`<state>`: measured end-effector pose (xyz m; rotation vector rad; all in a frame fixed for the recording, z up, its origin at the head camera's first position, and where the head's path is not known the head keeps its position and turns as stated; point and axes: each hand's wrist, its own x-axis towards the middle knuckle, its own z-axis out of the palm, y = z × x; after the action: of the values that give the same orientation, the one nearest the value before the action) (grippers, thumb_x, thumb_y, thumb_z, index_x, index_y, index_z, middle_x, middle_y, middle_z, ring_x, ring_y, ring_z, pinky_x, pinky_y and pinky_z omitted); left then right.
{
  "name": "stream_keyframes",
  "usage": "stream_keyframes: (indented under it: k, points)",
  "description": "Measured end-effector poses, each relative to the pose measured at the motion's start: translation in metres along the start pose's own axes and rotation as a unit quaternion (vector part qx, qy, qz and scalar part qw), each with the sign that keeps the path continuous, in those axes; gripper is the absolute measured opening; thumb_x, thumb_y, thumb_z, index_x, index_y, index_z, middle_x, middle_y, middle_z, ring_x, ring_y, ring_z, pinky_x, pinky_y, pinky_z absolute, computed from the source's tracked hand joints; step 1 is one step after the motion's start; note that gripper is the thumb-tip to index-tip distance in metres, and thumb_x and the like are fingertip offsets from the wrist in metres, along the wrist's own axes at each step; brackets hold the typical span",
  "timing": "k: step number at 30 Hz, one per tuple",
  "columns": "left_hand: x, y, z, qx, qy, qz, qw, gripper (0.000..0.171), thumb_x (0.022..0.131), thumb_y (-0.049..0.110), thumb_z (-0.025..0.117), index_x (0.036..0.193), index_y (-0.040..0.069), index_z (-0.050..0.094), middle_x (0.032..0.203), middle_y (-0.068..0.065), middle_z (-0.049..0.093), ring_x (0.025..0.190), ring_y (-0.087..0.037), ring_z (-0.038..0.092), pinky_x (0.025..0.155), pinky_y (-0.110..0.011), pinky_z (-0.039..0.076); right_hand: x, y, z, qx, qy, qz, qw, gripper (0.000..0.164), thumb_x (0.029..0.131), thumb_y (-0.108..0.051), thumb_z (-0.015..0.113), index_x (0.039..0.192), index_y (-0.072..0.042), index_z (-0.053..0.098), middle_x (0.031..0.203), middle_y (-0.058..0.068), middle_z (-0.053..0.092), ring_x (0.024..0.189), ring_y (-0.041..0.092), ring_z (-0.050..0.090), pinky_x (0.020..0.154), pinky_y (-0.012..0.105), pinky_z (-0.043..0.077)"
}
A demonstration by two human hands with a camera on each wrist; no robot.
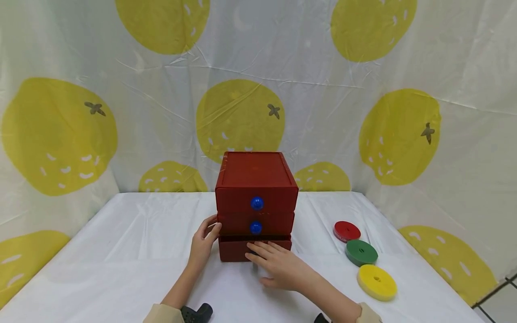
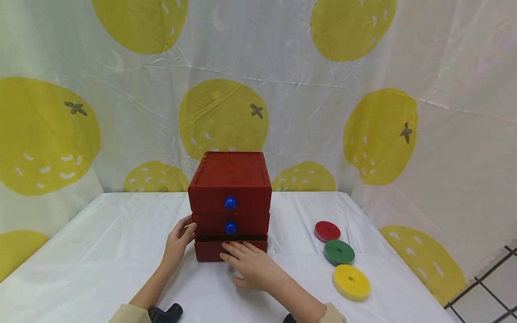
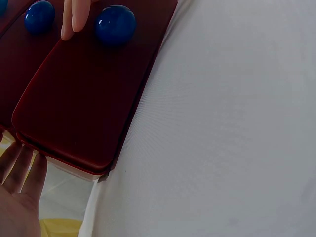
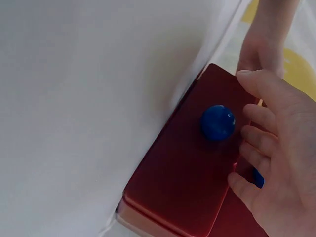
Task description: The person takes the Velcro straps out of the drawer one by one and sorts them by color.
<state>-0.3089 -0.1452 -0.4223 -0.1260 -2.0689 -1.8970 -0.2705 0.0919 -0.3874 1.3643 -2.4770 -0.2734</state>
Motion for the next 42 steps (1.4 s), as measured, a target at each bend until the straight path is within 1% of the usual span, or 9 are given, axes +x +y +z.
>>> stream_keyframes:
  k: [7, 13, 15, 22, 28, 32, 37, 40, 42]
  points:
    - [-0.001, 0.001, 0.001, 0.004, -0.003, -0.013, 0.9999, 0.043, 0.089, 0.038, 0.055, 0.127, 0.021, 0.048, 0.126, -0.001, 0.053, 0.105, 0.0, 0.053, 0.088, -0.023, 0.049, 0.004, 0.004, 0.004, -0.002, -0.005, 0.005, 1.0, 0.057, 0.085, -0.043, 0.058, 0.135, -0.02, 0.043, 0.144, 0.0, 0.038, 0.132, 0.016, 0.036, 0.105, 0.035, 0.037]
    - [-0.001, 0.003, 0.001, 0.002, 0.002, -0.014, 0.9999, 0.04, 0.089, 0.037, 0.055, 0.126, 0.021, 0.05, 0.124, -0.001, 0.054, 0.101, 0.005, 0.053, 0.085, -0.019, 0.049, 0.008, 0.008, 0.006, -0.002, -0.003, 0.004, 1.0, 0.057, 0.085, -0.043, 0.058, 0.135, -0.02, 0.044, 0.144, 0.001, 0.038, 0.132, 0.017, 0.036, 0.106, 0.034, 0.035]
    - [0.0, 0.003, 0.001, 0.001, 0.001, -0.013, 0.9999, 0.04, 0.089, 0.037, 0.055, 0.125, 0.021, 0.05, 0.124, 0.0, 0.054, 0.102, 0.004, 0.053, 0.085, -0.018, 0.049, 0.009, 0.009, 0.007, -0.002, -0.004, 0.007, 1.0, 0.057, 0.084, -0.043, 0.059, 0.135, -0.02, 0.044, 0.144, 0.001, 0.038, 0.132, 0.017, 0.036, 0.107, 0.034, 0.034]
    - [0.0, 0.002, 0.001, 0.01, 0.001, -0.011, 0.9999, 0.043, 0.09, 0.037, 0.054, 0.127, 0.017, 0.049, 0.125, -0.004, 0.053, 0.108, -0.008, 0.053, 0.087, -0.021, 0.049, 0.011, 0.01, 0.007, 0.002, -0.008, 0.012, 1.0, 0.058, 0.084, -0.043, 0.059, 0.135, -0.02, 0.043, 0.144, 0.001, 0.038, 0.132, 0.017, 0.037, 0.107, 0.034, 0.034]
    - [-0.001, 0.003, 0.0, 0.005, 0.007, -0.015, 0.9998, 0.042, 0.089, 0.037, 0.055, 0.126, 0.018, 0.05, 0.124, -0.002, 0.054, 0.105, -0.004, 0.054, 0.085, -0.019, 0.049, 0.013, 0.011, 0.008, 0.006, -0.003, 0.011, 1.0, 0.057, 0.084, -0.043, 0.059, 0.135, -0.02, 0.044, 0.143, 0.0, 0.039, 0.132, 0.016, 0.037, 0.108, 0.033, 0.033]
    - [0.0, 0.003, 0.0, 0.004, 0.004, -0.014, 0.9999, 0.042, 0.089, 0.036, 0.055, 0.126, 0.018, 0.05, 0.124, -0.003, 0.054, 0.104, -0.001, 0.053, 0.085, -0.019, 0.049, 0.013, 0.012, 0.008, 0.019, 0.009, 0.007, 1.0, 0.055, 0.085, -0.041, 0.059, 0.133, -0.02, 0.046, 0.142, 0.0, 0.041, 0.131, 0.017, 0.038, 0.107, 0.033, 0.034]
    - [-0.001, 0.002, -0.001, 0.002, -0.002, -0.018, 0.9998, 0.043, 0.09, 0.034, 0.054, 0.128, 0.016, 0.048, 0.127, -0.005, 0.052, 0.102, 0.004, 0.052, 0.088, -0.021, 0.049, 0.013, 0.012, 0.006, 0.052, 0.003, 0.012, 0.999, 0.052, 0.086, -0.039, 0.058, 0.133, -0.02, 0.046, 0.141, 0.001, 0.042, 0.131, 0.017, 0.038, 0.108, 0.034, 0.033]
    - [-0.001, 0.003, 0.0, 0.001, 0.0, -0.021, 0.9998, 0.043, 0.09, 0.036, 0.055, 0.128, 0.018, 0.049, 0.126, -0.003, 0.052, 0.104, 0.001, 0.052, 0.088, -0.022, 0.049, 0.012, 0.012, 0.005, 0.068, -0.008, 0.023, 0.997, 0.051, 0.086, -0.039, 0.057, 0.133, -0.021, 0.046, 0.141, -0.001, 0.043, 0.131, 0.016, 0.038, 0.108, 0.034, 0.033]
    - [0.0, 0.002, 0.0, 0.004, 0.001, -0.018, 0.9998, 0.043, 0.089, 0.037, 0.055, 0.127, 0.018, 0.049, 0.125, -0.002, 0.053, 0.106, -0.003, 0.053, 0.088, -0.022, 0.049, 0.011, 0.013, 0.005, 0.069, -0.01, 0.028, 0.997, 0.05, 0.086, -0.039, 0.057, 0.133, -0.022, 0.046, 0.14, -0.001, 0.044, 0.131, 0.015, 0.038, 0.107, 0.035, 0.033]
